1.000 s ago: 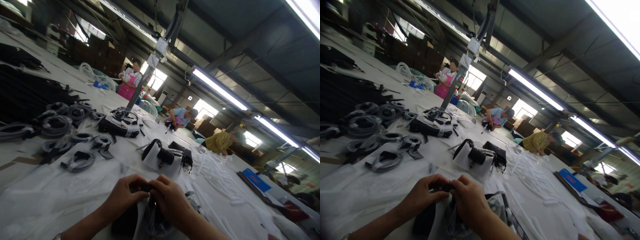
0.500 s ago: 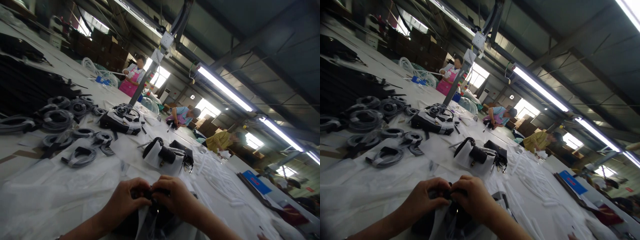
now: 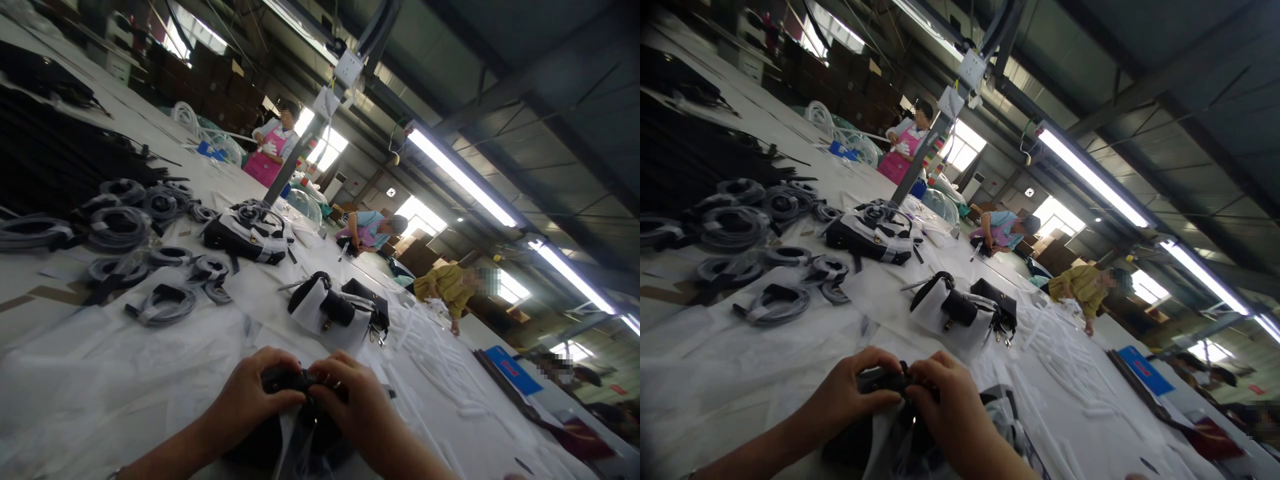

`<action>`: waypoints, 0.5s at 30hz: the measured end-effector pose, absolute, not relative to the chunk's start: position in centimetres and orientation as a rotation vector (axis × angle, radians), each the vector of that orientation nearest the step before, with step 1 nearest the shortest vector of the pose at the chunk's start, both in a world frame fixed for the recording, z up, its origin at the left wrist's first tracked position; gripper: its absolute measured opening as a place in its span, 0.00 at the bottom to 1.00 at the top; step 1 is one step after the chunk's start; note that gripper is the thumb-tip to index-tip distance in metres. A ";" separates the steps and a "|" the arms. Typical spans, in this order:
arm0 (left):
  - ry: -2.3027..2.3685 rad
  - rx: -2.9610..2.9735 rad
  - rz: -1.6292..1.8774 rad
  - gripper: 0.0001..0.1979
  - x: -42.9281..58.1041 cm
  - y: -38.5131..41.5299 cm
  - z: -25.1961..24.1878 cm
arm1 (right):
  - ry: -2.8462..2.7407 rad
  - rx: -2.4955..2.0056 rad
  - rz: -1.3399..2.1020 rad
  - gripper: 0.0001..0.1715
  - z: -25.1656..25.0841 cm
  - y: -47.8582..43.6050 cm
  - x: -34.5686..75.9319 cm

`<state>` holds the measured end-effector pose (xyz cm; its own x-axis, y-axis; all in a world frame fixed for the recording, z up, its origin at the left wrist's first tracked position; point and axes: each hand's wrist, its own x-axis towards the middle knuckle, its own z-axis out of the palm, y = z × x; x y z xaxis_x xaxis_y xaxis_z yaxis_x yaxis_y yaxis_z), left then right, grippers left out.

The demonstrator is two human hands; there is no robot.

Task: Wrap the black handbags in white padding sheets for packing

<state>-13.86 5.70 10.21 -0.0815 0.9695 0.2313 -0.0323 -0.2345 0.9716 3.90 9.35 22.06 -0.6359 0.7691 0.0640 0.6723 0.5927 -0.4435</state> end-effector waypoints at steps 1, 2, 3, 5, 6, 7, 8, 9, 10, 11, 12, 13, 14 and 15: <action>1.107 1.317 1.447 0.14 -13.9 5.7 10.3 | -2.557 -1.250 0.584 0.09 22.1 9.5 3.9; 1.103 1.324 1.436 0.14 -13.9 5.7 10.4 | -2.540 -1.302 0.625 0.07 22.0 9.7 3.8; 1.104 1.329 1.426 0.14 -13.8 5.7 10.4 | -2.520 -1.337 0.684 0.05 21.8 9.8 3.7; 1.113 1.321 1.414 0.14 -13.8 5.7 10.5 | -2.445 -1.361 0.832 0.02 21.2 10.1 3.6; 1.115 1.311 1.412 0.14 -13.8 5.7 10.5 | -2.387 -1.357 0.904 0.01 20.8 10.2 3.5; 1.118 1.300 1.411 0.14 -13.9 5.7 10.5 | -2.326 -1.347 0.969 0.03 20.6 10.2 3.4; 1.118 1.294 1.410 0.14 -14.0 5.7 10.5 | -2.275 -1.339 1.013 0.04 20.4 10.3 3.3; 1.118 1.296 1.410 0.14 -14.1 5.7 10.5 | -2.242 -1.337 1.029 0.07 20.3 10.3 3.3; 1.119 1.306 1.406 0.14 -14.1 5.7 10.5 | -2.238 -1.343 1.016 0.11 20.4 10.3 3.4; 1.124 1.320 1.401 0.14 -14.2 5.7 10.5 | -2.270 -1.364 0.982 0.14 20.6 10.3 3.4; 1.131 1.330 1.397 0.14 -14.2 5.7 10.5 | -2.326 -1.398 0.938 0.13 20.9 10.2 3.5; 1.138 1.335 1.393 0.14 -14.2 5.7 10.5 | -2.397 -1.439 0.887 0.09 21.2 10.2 3.6; 1.145 1.335 1.389 0.14 -14.1 5.7 10.5 | -2.466 -1.470 0.842 0.04 21.4 10.2 3.6; 1.148 1.328 1.386 0.14 -14.0 5.7 10.6 | -2.517 -1.483 0.820 0.06 21.6 10.1 3.6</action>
<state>-14.02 5.70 10.56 -0.0470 0.9803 0.1916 0.0055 -0.1916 0.9815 3.63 10.10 21.61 -0.5183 0.8372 -0.1747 0.7794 0.3783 -0.4994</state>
